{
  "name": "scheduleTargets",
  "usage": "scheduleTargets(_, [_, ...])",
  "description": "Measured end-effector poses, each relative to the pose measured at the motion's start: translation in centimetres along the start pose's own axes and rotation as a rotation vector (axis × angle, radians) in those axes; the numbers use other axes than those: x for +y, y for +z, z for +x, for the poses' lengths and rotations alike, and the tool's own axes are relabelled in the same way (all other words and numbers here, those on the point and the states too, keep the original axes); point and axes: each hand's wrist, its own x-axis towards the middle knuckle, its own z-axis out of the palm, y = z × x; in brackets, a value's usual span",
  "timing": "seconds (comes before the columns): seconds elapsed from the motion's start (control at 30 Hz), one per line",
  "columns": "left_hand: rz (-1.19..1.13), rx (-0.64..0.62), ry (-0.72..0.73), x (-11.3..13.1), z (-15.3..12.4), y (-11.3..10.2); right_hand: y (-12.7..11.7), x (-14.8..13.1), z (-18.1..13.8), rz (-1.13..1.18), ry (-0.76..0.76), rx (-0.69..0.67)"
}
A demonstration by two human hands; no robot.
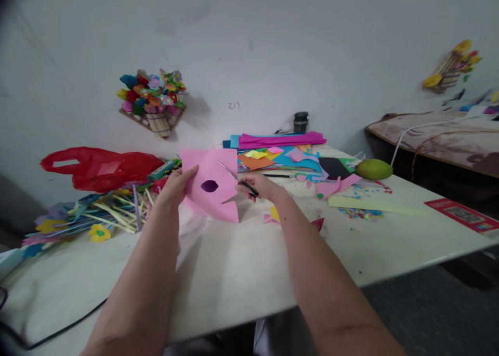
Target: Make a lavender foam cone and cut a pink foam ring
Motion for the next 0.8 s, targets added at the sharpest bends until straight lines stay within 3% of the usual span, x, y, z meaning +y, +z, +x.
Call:
scheduleTargets(0.3, [-0.006, 0.023, -0.004, -0.3, 0.2, -0.3, -0.5, 1.0, 0.7, 0.078, 0.073, 0.041])
scheduleTargets(0.8, [0.069, -0.039, -0.043, 0.4, -0.2, -0.1, -0.8, -0.2, -0.3, 0.029, 0.133, 0.065])
